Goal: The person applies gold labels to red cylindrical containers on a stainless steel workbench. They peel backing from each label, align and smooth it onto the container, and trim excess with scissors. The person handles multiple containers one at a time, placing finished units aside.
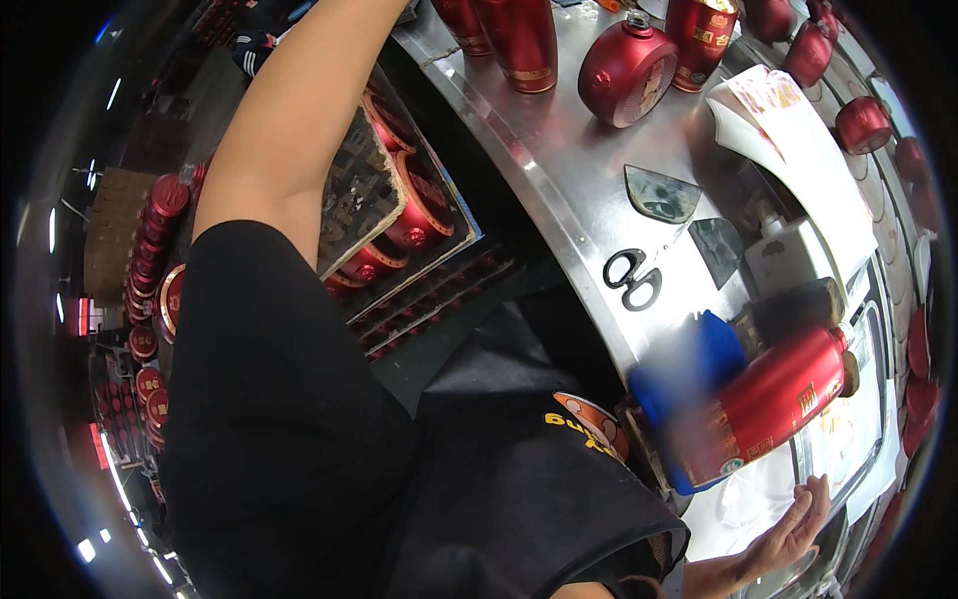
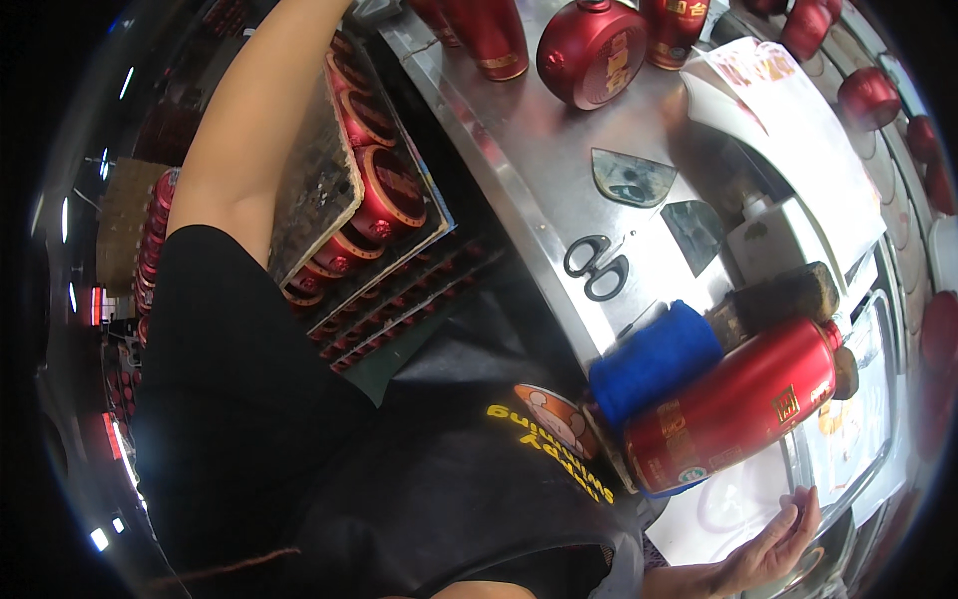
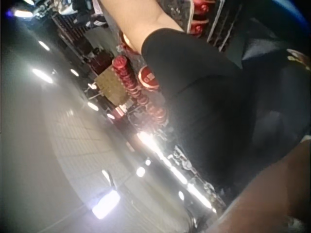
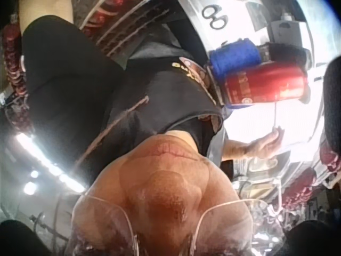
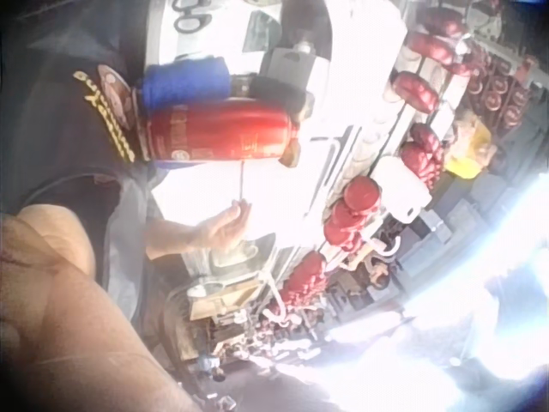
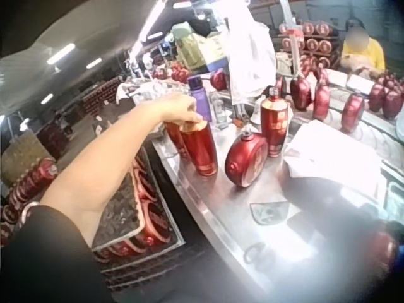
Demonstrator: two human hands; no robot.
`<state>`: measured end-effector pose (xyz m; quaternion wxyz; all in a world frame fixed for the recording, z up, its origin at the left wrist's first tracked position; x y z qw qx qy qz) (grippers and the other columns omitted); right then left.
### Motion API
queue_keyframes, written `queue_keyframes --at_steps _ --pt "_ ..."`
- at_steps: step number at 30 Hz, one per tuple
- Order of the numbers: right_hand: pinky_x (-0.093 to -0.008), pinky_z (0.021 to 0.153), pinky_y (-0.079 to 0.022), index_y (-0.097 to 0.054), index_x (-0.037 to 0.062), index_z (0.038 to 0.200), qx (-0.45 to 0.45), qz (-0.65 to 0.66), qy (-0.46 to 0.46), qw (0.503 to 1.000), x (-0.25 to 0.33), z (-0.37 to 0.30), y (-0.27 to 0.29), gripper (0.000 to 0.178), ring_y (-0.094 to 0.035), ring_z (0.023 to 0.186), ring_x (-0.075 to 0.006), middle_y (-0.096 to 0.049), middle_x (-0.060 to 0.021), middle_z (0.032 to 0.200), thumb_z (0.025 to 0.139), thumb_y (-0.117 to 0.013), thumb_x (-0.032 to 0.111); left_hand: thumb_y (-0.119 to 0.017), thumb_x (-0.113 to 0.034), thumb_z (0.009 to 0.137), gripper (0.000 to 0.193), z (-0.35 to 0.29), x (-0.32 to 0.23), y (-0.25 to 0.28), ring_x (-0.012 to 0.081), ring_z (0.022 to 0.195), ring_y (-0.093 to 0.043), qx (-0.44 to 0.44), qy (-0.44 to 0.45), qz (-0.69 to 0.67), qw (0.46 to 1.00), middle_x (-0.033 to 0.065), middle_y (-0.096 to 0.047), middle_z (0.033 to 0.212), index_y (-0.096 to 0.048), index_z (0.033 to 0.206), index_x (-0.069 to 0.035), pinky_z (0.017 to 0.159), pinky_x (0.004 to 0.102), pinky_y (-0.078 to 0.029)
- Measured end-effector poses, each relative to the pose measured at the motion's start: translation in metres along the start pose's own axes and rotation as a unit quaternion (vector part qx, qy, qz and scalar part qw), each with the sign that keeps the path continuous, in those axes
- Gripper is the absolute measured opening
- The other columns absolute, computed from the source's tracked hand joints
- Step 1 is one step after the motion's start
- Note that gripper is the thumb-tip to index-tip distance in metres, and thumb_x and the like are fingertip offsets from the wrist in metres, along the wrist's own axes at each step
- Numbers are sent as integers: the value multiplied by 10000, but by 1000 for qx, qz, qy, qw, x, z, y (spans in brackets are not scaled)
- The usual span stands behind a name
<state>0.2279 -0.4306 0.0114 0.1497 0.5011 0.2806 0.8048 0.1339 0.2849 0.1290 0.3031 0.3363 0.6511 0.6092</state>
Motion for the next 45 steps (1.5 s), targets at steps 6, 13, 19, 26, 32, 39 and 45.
queue_keyframes --at_steps 6,13,19,26,32,39,45 --pt "-322 895 -500 -603 -21 1333 18 -13 -9 1000 4 -3 0 323 -623 1072 -191 -662 -139 1197 1066 -517 137 -698 -352 892 336 0 -2 1 201 696 -698 -91 -159 -34 983 104 -711 725 -711 873 -16 641 345 -533" --pt "-325 898 -501 -606 -23 1325 10 -8 -5 1000 6 -1 -1 317 -624 1054 -201 -662 -142 1193 1067 -513 137 -698 -311 892 310 -5 29 6 144 594 -653 -62 -48 -148 986 89 -686 686 -707 825 -9 557 311 -504" --pt "-330 778 -594 -648 -125 1156 -17 29 63 997 34 -1 -3 207 -702 860 -246 -714 -202 1030 992 -597 -9 -708 -288 890 256 -46 33 54 94 570 -573 -84 -66 -236 966 19 -640 664 -720 834 -38 531 266 -435" --pt "-318 785 -595 -658 -108 1162 -36 34 46 998 35 2 -4 230 -697 890 -244 -710 -208 1056 996 -629 48 -747 -421 872 393 -90 18 108 49 528 -466 -118 -109 -222 962 -39 -528 597 -647 697 -84 487 236 -324" --pt "-332 825 -578 -656 -105 1165 -29 24 29 999 31 4 -7 251 -683 922 -253 -704 -211 1071 1008 -624 89 -716 -408 913 364 -122 15 124 37 616 -494 -75 -65 -204 974 -53 -564 685 -643 749 -91 557 233 -370" --pt "-332 790 -563 -663 -104 1128 -31 42 77 996 51 3 -8 219 -663 897 -246 -700 -190 1046 1000 -630 71 -718 -361 873 331 -112 9 113 85 580 -565 -87 -69 -189 976 8 -637 655 -736 798 -39 554 282 -448" --pt "-325 734 -545 -697 -82 1034 -58 13 99 993 65 -1 5 146 -639 807 -236 -703 -161 967 975 -633 35 -710 -402 792 366 -41 -13 50 332 767 -704 -164 -117 23 979 191 -708 799 -741 834 -40 702 428 -540"
Point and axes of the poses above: each hand's wrist, its own z-axis towards the middle knuckle, its own y-axis out of the back of the hand, x = y × z, the point moved 10 cm from there along z, towards the middle knuckle
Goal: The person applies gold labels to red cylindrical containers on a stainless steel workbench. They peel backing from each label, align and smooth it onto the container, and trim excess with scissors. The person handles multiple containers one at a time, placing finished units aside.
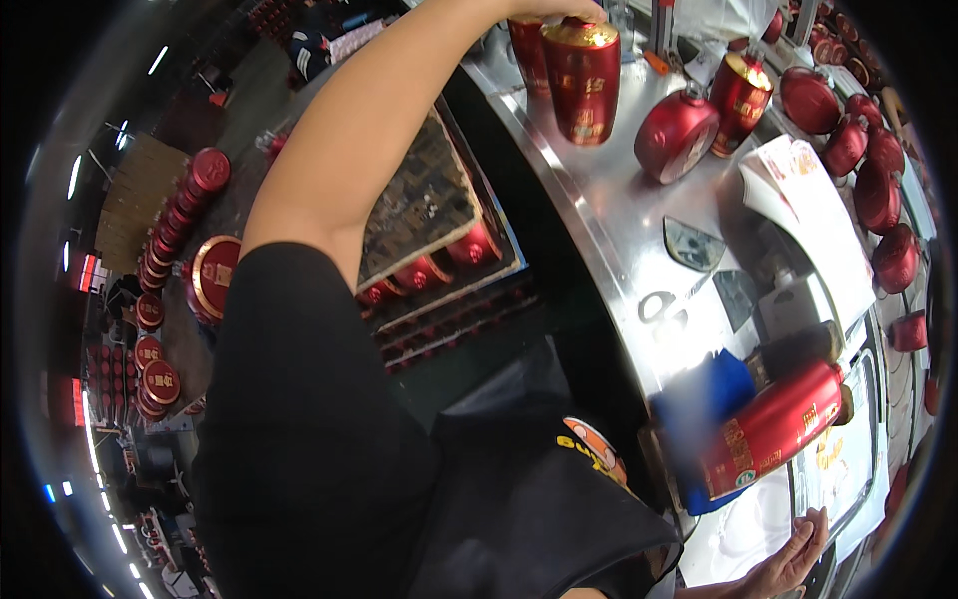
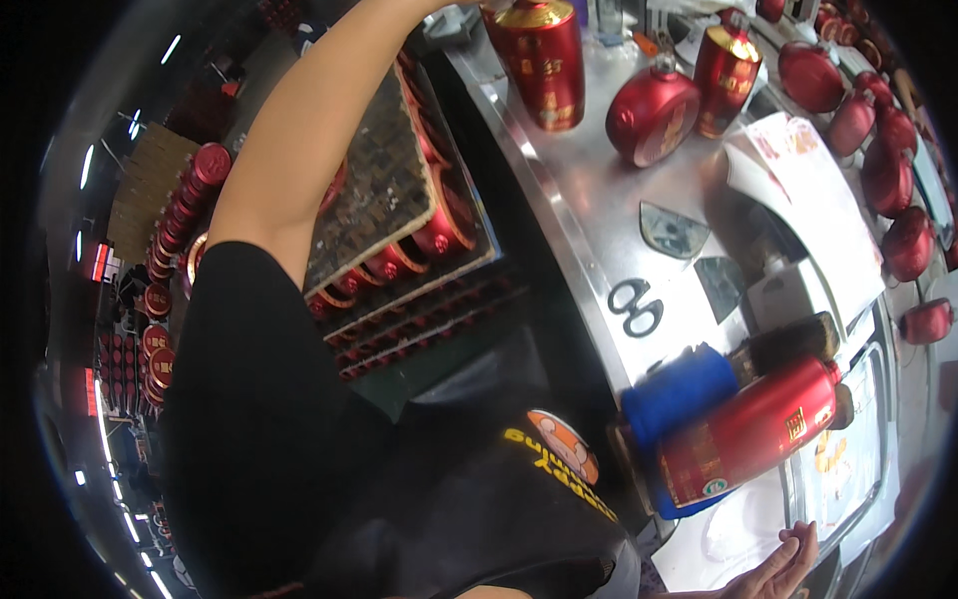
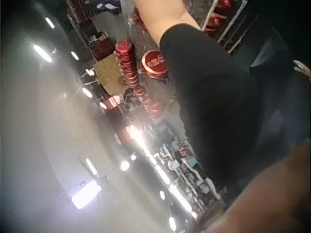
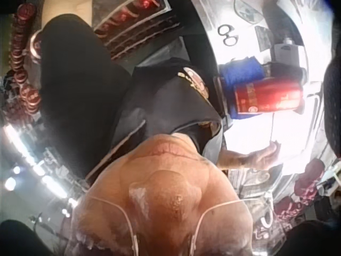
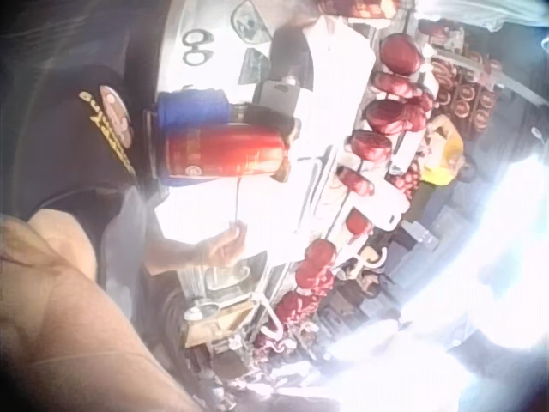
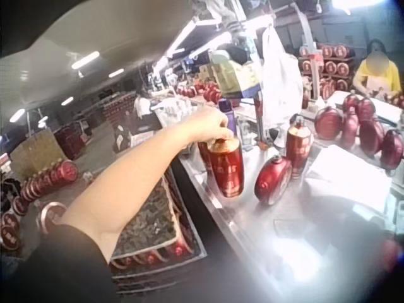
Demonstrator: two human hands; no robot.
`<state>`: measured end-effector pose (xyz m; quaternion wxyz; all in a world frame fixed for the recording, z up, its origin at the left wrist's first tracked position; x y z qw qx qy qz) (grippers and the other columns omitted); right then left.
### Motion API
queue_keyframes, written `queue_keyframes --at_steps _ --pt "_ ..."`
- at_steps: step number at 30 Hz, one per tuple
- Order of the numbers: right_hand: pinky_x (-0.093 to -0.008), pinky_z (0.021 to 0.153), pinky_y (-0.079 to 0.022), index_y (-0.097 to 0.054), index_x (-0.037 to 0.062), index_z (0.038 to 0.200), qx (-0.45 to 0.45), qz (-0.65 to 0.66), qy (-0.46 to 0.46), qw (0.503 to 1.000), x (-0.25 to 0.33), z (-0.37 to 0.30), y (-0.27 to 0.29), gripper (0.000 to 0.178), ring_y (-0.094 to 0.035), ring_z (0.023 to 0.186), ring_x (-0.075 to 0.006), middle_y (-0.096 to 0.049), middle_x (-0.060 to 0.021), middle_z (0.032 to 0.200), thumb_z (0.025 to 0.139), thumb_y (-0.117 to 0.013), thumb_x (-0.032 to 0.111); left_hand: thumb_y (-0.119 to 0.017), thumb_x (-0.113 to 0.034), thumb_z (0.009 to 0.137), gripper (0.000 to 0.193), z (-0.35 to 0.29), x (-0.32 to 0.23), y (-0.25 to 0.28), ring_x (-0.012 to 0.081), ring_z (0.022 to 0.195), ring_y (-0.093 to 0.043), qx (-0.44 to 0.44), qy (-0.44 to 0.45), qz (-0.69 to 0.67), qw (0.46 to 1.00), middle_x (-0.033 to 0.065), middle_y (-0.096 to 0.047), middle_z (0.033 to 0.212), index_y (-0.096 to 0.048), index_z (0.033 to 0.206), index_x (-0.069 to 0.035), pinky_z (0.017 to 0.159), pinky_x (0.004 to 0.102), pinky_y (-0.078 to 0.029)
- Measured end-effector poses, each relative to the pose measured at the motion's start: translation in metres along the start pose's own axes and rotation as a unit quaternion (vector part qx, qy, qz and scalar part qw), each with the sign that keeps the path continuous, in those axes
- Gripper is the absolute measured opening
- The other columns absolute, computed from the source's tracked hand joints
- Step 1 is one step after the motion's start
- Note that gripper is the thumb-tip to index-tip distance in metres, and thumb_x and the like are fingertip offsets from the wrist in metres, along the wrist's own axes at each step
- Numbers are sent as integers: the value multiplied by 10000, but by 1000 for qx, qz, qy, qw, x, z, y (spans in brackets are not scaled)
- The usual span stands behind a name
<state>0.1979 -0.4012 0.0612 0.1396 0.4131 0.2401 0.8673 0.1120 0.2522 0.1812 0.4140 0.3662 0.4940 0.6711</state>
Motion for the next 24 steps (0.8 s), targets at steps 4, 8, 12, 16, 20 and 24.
queue_keyframes --at_steps 4,8,12,16,20,24 --pt "-328 689 -549 -691 -92 1020 -4 -15 -7 1000 2 1 5 152 -647 769 -238 -703 -165 927 977 -629 39 -722 -411 787 361 26 5 -49 319 746 -704 -4 -28 18 999 174 -710 779 -742 807 -51 692 413 -545" --pt "-318 667 -556 -685 -103 1027 0 -35 -8 999 0 6 2 169 -650 755 -234 -700 -171 917 993 -611 46 -728 -407 796 362 45 16 -71 300 692 -702 74 13 -33 997 153 -707 719 -744 772 -46 668 392 -549" --pt "-307 663 -563 -674 -108 1057 10 -38 -8 999 -5 9 -9 187 -650 759 -236 -696 -173 927 1007 -596 56 -674 -423 878 392 43 32 -87 245 506 -622 208 110 -78 969 92 -678 613 -746 733 -67 498 351 -482" --pt "-316 664 -565 -668 -106 1082 22 -32 -14 999 -10 13 -14 200 -653 767 -239 -692 -174 938 1012 -596 67 -631 -475 925 430 44 79 -82 262 544 -641 205 232 -225 924 133 -711 717 -766 862 -72 525 358 -500" --pt "-332 665 -568 -676 -93 1082 22 -61 -5 998 -5 16 -11 203 -661 775 -237 -697 -165 921 1012 -602 83 -626 -464 919 416 62 119 -28 311 797 -721 -108 72 43 991 136 -746 820 -762 990 -77 765 425 -561" --pt "-337 654 -574 -694 -76 1071 20 -139 4 990 6 15 -7 210 -674 744 -238 -713 -159 895 1009 -615 108 -638 -433 893 399 55 175 -93 292 823 -720 22 138 13 990 153 -748 881 -767 980 -66 767 418 -559"
Point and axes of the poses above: each hand's wrist, its own z-axis towards the middle knuckle, its own y-axis out of the back of the hand, x = y × z, the point moved 10 cm from there along z, towards the middle knuckle
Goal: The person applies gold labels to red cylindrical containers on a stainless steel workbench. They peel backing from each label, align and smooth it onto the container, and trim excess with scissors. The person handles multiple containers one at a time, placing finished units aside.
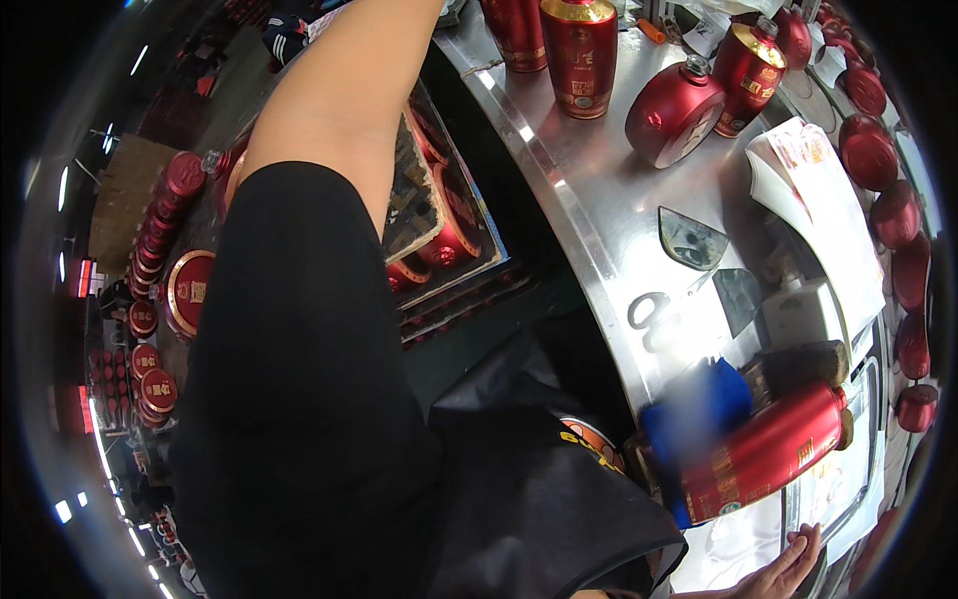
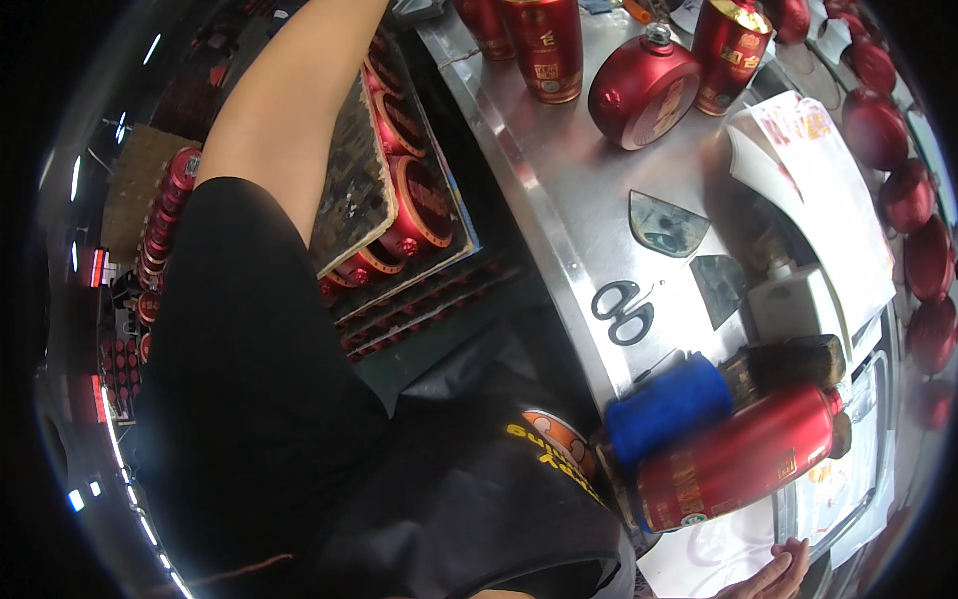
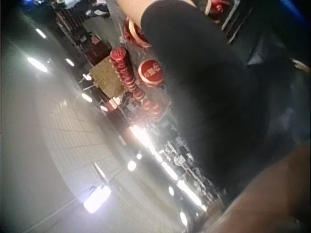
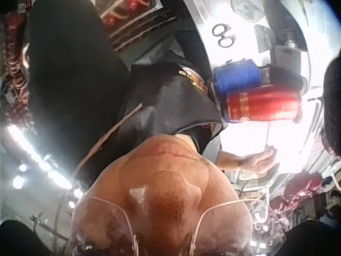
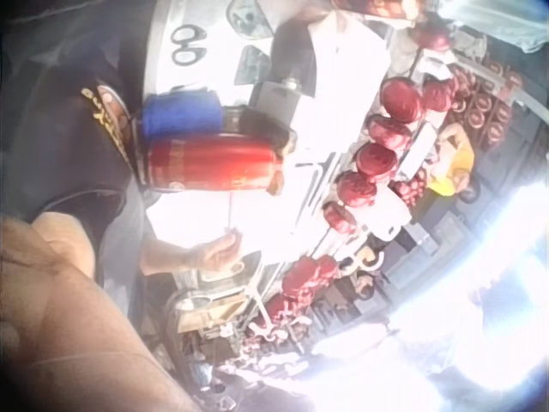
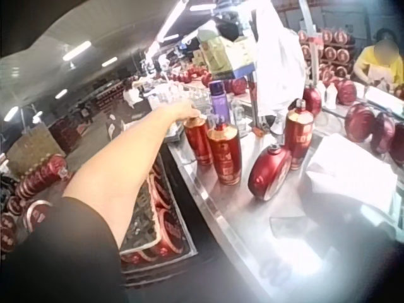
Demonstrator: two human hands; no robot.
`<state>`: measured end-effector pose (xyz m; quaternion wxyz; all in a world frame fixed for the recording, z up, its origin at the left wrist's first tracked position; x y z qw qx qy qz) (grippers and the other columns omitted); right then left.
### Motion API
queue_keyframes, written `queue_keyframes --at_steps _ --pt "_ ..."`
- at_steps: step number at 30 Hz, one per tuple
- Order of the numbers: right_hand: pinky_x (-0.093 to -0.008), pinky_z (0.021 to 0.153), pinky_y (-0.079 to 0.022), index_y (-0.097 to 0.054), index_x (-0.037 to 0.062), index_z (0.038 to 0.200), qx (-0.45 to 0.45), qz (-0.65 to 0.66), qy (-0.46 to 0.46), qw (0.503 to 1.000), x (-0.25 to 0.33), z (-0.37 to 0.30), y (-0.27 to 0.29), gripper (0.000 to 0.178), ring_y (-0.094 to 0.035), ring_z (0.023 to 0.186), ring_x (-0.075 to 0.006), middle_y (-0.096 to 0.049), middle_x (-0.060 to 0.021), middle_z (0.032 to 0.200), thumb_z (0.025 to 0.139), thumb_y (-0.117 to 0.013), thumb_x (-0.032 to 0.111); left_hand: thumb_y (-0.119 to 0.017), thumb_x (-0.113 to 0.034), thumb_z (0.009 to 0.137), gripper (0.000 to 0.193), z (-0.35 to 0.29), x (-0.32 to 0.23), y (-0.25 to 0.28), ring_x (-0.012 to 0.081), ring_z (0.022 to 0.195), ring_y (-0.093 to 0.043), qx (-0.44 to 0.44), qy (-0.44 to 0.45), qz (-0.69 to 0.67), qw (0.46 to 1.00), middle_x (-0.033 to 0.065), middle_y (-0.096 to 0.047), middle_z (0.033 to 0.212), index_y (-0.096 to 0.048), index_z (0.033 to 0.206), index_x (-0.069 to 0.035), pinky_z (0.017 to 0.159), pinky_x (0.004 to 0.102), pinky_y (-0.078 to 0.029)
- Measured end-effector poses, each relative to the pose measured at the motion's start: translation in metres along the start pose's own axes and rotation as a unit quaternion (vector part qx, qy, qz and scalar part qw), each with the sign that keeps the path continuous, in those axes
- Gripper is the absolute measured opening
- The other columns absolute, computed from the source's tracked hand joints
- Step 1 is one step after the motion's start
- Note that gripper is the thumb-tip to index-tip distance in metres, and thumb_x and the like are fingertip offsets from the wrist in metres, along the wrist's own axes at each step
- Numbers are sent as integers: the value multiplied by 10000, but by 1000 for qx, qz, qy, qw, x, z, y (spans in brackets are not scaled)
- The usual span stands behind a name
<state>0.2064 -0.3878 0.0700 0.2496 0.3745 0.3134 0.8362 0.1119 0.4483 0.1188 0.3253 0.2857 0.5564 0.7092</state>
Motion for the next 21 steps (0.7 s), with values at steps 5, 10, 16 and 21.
queue_keyframes --at_steps 5,10,16,21 --pt "-331 639 -579 -704 -72 1060 -21 16 -13 1000 2 1 4 201 -678 715 -230 -722 -158 886 1003 -624 103 -667 -388 840 381 2 9 -15 316 881 -718 0 39 -6 999 202 -739 922 -763 963 -41 805 422 -554" --pt "-318 628 -573 -687 -91 1069 -30 79 9 996 1 1 4 181 -667 716 -225 -712 -160 888 997 -621 62 -697 -412 799 384 -18 5 15 341 907 -714 -70 13 2 997 207 -735 966 -766 959 -70 809 427 -550" --pt "-331 652 -555 -666 -96 1045 -40 99 6 994 -1 0 9 165 -652 743 -240 -687 -161 899 1002 -609 52 -711 -444 774 387 -50 0 110 331 855 -719 -123 3 1 992 186 -738 889 -777 909 -88 785 418 -553" --pt "-345 686 -536 -674 -93 1022 -62 142 22 988 7 -4 18 156 -636 757 -244 -684 -154 879 993 -622 51 -742 -410 775 359 -88 -22 189 229 687 -681 -105 51 -47 992 116 -689 680 -762 813 -54 643 362 -528"
Point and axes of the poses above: each hand's wrist, its own z-axis towards the middle knuckle, its own y-axis out of the back of the hand, x = y × z, the point moved 10 cm from there along z, towards the middle knuckle
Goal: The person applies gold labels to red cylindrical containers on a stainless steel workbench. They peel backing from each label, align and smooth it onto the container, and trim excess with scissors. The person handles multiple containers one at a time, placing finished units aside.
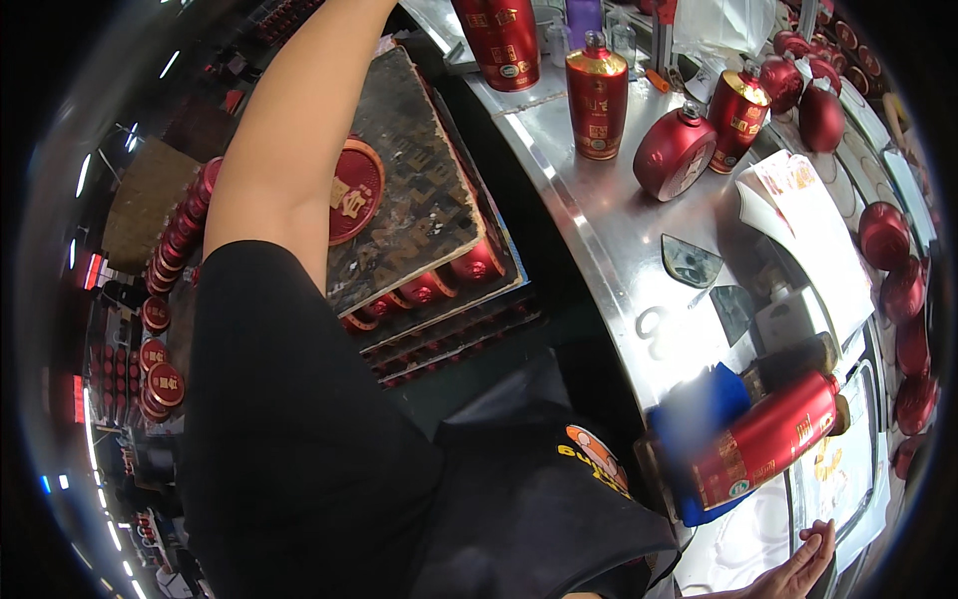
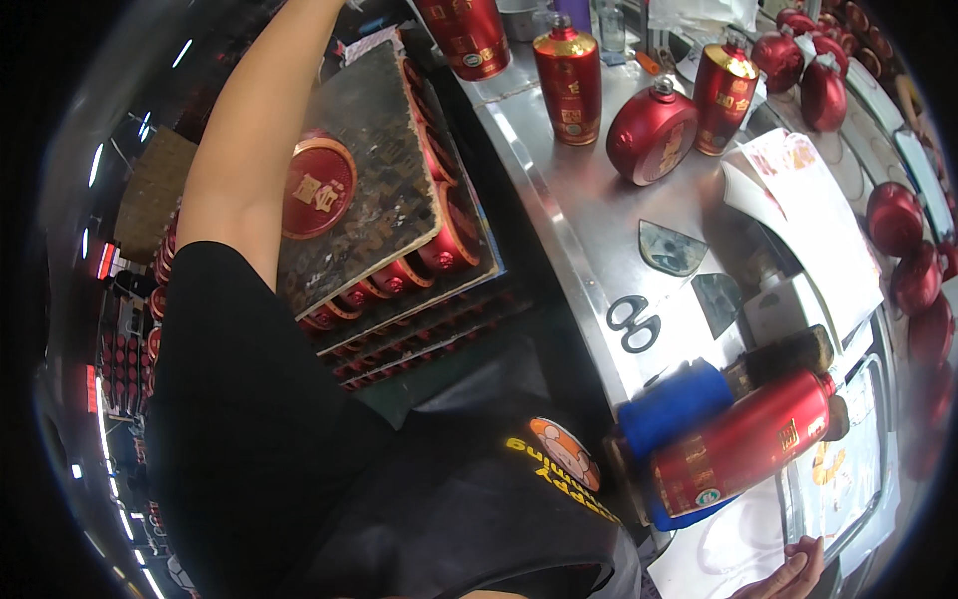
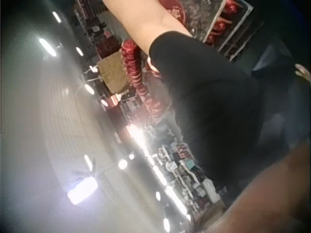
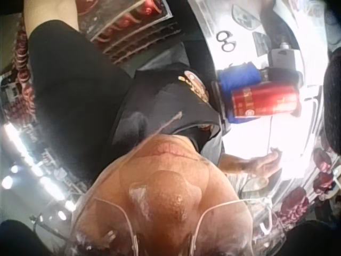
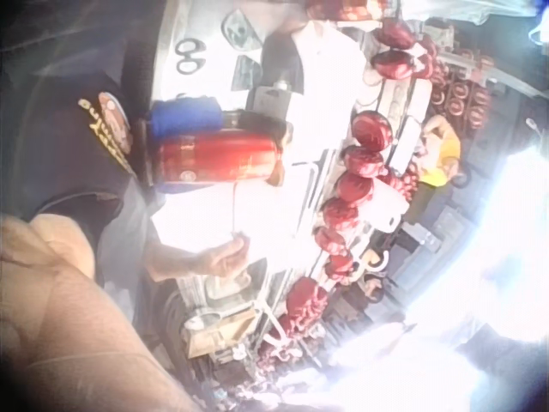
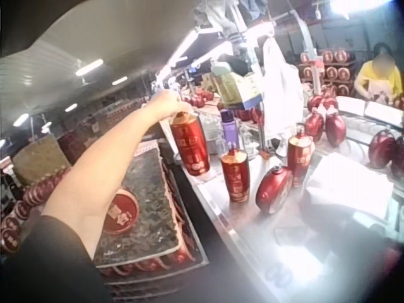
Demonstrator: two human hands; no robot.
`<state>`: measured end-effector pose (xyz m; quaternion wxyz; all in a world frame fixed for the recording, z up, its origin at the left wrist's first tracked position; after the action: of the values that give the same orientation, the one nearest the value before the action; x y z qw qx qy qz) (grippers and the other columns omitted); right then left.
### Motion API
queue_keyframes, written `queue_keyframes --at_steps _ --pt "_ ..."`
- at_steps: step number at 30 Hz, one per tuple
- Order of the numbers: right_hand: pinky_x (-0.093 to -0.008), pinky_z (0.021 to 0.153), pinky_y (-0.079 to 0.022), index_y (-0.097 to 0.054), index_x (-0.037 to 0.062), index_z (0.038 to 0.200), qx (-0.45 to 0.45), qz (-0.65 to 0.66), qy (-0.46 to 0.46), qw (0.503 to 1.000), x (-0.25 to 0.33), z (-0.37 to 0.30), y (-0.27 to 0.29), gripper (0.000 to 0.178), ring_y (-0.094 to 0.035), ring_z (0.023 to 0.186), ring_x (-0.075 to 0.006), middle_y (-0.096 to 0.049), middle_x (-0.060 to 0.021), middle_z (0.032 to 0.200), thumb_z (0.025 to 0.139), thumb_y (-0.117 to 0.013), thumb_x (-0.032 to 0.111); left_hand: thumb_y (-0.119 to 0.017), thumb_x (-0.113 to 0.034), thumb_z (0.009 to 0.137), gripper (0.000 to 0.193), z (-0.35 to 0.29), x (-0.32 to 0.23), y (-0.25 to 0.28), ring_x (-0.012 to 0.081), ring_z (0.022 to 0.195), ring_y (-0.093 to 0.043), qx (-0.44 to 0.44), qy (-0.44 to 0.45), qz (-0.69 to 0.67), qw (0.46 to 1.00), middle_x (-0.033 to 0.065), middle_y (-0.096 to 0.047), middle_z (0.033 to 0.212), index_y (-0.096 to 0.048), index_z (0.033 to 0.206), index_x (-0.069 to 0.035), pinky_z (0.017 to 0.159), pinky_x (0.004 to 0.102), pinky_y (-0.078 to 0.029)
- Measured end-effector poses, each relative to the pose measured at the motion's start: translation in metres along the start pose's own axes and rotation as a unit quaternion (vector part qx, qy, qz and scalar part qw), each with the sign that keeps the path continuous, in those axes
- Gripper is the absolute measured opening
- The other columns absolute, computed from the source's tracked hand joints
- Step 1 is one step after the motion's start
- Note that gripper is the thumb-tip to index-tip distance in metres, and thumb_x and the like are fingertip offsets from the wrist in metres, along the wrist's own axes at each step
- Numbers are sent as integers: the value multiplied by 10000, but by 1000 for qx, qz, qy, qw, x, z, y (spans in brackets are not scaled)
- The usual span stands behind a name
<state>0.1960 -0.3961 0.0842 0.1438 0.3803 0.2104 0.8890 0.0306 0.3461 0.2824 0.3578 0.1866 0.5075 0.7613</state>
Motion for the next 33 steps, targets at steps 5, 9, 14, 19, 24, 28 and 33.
queue_keyframes --at_steps 5,9,14,19,24,28,33 --pt "-337 684 -539 -687 -89 1005 -24 23 35 999 2 -10 13 159 -639 751 -240 -687 -150 875 985 -638 61 -777 -342 779 302 -37 -27 58 147 616 -585 -19 -34 -105 994 62 -648 672 -724 798 -45 567 323 -456" --pt "-324 682 -540 -694 -87 1001 -35 90 -3 995 -1 -16 14 151 -642 745 -235 -696 -152 896 981 -639 53 -770 -315 781 292 -74 -62 92 158 655 -616 -50 -99 -112 988 74 -685 739 -733 842 -32 607 324 -489" --pt "-320 813 -529 -671 -77 1120 113 259 -97 954 41 -34 -41 188 -652 852 -222 -701 -156 971 1001 -587 41 -751 -486 807 464 -128 -120 118 250 713 -712 -61 -128 -27 990 161 -726 773 -767 883 -29 689 357 -548" --pt "-317 878 -517 -591 -25 1338 444 445 -28 777 136 -59 -127 365 -630 1028 -180 -661 -164 1150 1002 -595 117 -720 -350 878 346 -179 -160 116 117 702 -609 -57 -146 -124 980 86 -671 716 -722 857 -5 686 305 -494" --pt "-345 918 -524 -346 7 1539 497 609 -196 587 164 -106 -199 634 -610 1116 -224 -572 -195 1335 961 -600 54 -719 -276 903 274 -218 -184 105 82 705 -581 -39 -140 -158 977 46 -655 730 -697 874 -5 657 264 -465" --pt "-398 1004 -496 -255 39 1584 416 683 -323 505 164 -120 -256 724 -521 1314 -295 -432 -194 1521 940 -583 6 -722 -246 896 251 -258 -209 107 83 696 -576 -67 -192 -159 966 41 -642 738 -692 897 2 638 267 -462" --pt "-433 1110 -385 -395 40 1501 378 737 -329 454 168 -128 -295 662 -467 1356 -256 -480 -78 1495 859 -557 41 -756 -309 852 303 -301 -223 91 293 672 -656 -70 -205 -221 951 172 -660 739 -702 906 -16 608 364 -489"
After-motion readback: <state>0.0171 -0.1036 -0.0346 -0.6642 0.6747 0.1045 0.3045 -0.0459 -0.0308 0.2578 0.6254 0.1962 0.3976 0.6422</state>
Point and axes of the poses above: each hand's wrist, its own z-axis towards the middle knuckle, its own y-axis out of the back of the hand, x = y × z, the point moved 10 cm from there along z, towards the middle knuckle
